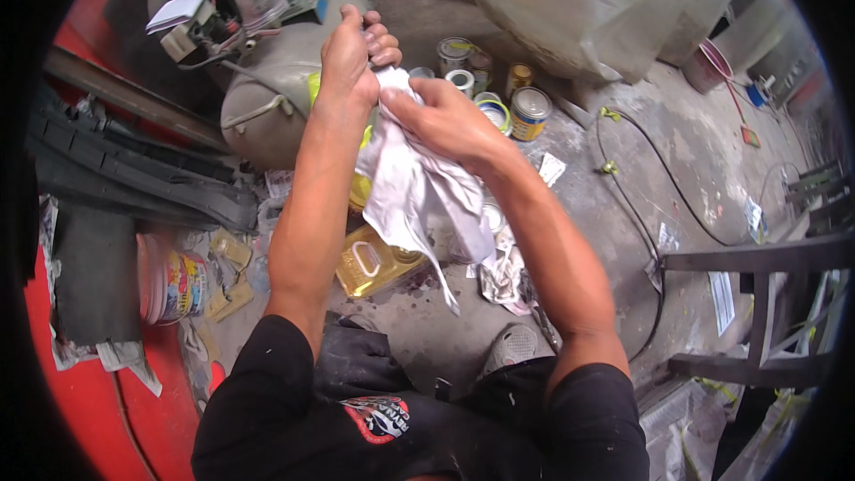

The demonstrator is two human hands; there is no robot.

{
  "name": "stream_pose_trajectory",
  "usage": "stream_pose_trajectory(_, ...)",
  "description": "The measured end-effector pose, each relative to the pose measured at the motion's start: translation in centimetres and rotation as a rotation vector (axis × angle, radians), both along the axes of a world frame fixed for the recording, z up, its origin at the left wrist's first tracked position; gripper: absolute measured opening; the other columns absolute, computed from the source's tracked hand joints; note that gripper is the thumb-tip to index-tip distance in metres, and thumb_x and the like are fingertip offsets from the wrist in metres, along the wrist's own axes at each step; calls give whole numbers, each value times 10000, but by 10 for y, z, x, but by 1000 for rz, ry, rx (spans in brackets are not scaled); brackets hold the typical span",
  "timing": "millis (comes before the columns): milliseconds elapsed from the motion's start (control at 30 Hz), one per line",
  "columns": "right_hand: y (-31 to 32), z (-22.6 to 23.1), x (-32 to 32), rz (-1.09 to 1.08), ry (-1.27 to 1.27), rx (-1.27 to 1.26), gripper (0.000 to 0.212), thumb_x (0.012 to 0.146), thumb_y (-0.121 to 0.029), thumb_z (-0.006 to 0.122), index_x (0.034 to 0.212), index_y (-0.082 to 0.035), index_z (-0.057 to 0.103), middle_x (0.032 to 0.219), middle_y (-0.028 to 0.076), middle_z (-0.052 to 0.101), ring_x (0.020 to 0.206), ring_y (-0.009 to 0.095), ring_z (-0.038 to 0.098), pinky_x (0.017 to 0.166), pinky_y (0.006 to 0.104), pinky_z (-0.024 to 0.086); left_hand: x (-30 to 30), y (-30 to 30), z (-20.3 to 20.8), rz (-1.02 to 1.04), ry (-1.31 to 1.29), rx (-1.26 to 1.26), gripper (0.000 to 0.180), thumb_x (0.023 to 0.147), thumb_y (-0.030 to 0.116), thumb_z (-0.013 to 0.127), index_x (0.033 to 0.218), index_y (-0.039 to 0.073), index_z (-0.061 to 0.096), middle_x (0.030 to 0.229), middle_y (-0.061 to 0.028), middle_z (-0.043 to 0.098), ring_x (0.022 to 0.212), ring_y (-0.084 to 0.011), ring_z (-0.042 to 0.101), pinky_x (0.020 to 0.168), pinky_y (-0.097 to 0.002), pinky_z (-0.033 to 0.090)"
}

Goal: The person cleans a paint sprayer by pouring a solvent into its cup and wiping the exterior with a cloth. They then wipe a long metal tool and place it in a backpack. Finally, they pick up and inspect a black mesh object.

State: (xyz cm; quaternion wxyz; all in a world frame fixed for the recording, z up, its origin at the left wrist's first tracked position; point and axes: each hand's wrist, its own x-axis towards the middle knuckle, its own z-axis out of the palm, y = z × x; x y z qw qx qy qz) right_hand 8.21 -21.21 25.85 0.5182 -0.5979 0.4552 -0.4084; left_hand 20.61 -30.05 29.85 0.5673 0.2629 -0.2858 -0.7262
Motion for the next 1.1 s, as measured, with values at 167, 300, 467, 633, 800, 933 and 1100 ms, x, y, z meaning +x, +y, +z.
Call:
stream_pose_trajectory(167,50,45,4,169,179,-10,375,978,-340,587,1008,31,630,766,0,608,707,61,516,607,274,428,54,-16,27,112,194,-71,447,1039,478,382,850,83,469,611,39,308,480,-73,262,394,-233,209)
stream_pose_trajectory(300,86,41,-2,118,162,-30,363,990,-311,556,1028,44,619,732,29,627,653,75,536,581,297,446,61,3,50,100,183,-141,423,1036,458,407,850,84,468,623,46,296,489,-72,249,397,-226,203)
stream_pose_trajectory(467,114,38,-14,67,103,129,358,981,-310,582,1030,43,626,727,41,642,669,69,558,581,291,456,54,6,52,95,196,-176,412,1035,441,431,841,79,470,638,45,313,500,-71,262,401,-228,204)
stream_pose_trajectory(633,148,17,-58,44,228,181,316,978,-296,609,1010,17,641,740,26,646,689,67,580,600,267,466,141,-13,58,111,306,-384,432,1049,454,357,857,82,464,639,35,315,513,-68,280,416,-217,228)
stream_pose_trajectory(800,146,37,-86,-409,-355,-76,311,1039,-240,492,1107,26,636,901,62,686,757,100,639,714,242,519,125,-9,58,-45,308,-331,403,1020,478,439,876,103,458,648,43,298,510,-60,245,418,-216,203)
stream_pose_trajectory(933,146,53,-54,-303,-317,-175,285,1029,-191,451,1153,18,601,911,51,666,799,112,640,729,269,526,99,-5,54,-124,369,-287,402,1019,485,441,877,109,459,646,45,295,502,-59,245,411,-218,205)
stream_pose_trajectory(1100,124,-1,7,-142,302,-352,240,965,-199,578,1101,-2,564,819,198,656,674,348,650,643,429,510,31,47,73,153,167,-249,403,1032,470,427,891,95,470,650,54,303,504,-46,238,412,-217,182)
